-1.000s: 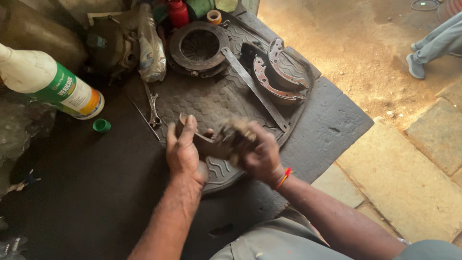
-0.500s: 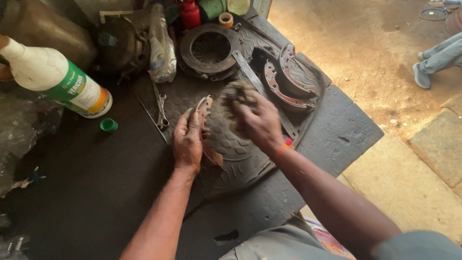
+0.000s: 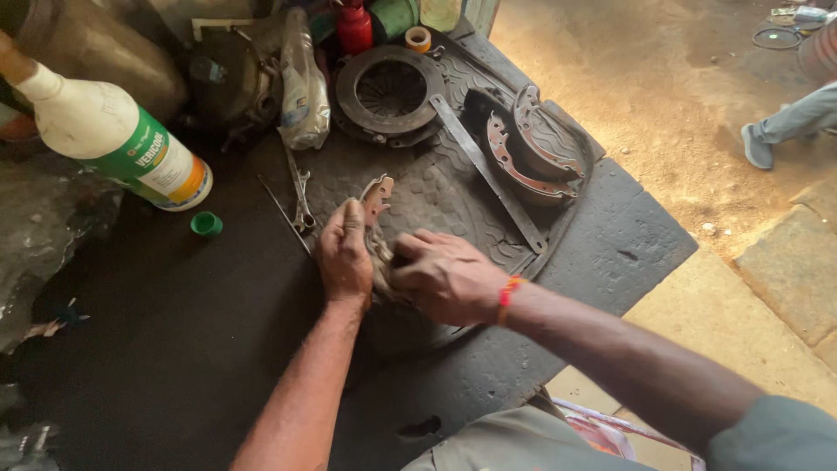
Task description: The person rubs brake shoes with a cloth to remove dust and debris on a workbench.
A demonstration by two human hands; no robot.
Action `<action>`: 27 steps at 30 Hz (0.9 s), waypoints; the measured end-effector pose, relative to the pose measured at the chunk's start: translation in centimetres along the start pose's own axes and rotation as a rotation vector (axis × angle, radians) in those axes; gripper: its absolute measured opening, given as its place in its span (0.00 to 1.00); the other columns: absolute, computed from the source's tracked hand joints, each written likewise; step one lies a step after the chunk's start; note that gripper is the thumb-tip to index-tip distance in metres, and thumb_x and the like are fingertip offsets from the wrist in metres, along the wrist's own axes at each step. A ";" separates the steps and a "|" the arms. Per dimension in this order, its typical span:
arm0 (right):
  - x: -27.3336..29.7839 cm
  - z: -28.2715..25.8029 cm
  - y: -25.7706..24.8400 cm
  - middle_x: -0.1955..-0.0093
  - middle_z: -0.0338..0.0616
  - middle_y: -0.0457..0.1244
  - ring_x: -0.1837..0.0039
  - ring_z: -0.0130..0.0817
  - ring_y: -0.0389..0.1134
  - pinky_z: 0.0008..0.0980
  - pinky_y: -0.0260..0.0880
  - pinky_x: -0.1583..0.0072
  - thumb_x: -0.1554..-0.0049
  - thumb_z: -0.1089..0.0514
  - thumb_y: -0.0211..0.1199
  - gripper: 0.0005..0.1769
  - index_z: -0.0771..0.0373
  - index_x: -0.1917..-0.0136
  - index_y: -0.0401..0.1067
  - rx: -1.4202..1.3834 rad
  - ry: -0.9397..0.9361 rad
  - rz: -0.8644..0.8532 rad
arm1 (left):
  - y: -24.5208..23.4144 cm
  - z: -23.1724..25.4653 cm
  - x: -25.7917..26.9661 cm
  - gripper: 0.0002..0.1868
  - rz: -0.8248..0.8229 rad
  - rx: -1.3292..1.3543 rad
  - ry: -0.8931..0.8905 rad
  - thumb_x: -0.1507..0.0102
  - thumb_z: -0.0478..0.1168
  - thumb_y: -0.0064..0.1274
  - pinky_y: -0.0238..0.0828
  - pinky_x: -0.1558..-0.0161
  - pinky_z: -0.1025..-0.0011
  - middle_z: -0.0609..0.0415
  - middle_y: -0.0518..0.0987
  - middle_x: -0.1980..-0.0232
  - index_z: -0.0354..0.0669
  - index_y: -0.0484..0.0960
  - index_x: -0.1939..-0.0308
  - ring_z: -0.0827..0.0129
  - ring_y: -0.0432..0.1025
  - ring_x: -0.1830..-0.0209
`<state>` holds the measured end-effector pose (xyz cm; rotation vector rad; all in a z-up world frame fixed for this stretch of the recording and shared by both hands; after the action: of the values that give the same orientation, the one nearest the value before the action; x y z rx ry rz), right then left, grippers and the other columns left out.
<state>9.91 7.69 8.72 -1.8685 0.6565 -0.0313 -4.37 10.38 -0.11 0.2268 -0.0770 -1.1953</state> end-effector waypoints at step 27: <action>-3.6 0.7 -3.7 0.35 0.50 0.62 0.39 0.50 0.67 0.45 0.71 0.40 0.46 0.60 0.64 0.18 0.56 0.41 0.77 0.066 -0.047 0.399 | 0.2 -1.6 0.7 0.21 -0.077 -0.443 0.010 0.43 0.37 0.53 0.77 0.54 0.63 0.40 0.86 0.59 0.28 0.82 0.48 0.56 0.81 0.58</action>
<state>8.67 10.81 12.72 -1.6413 0.9719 0.2460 -3.69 10.02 -1.71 -0.1547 0.2063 -1.2564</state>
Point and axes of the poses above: each hand's wrist, its own x-axis away from the middle knuckle, its own y-axis out of the palm, z = x × y, the point moved 8 cm from there along -x, towards the middle knuckle
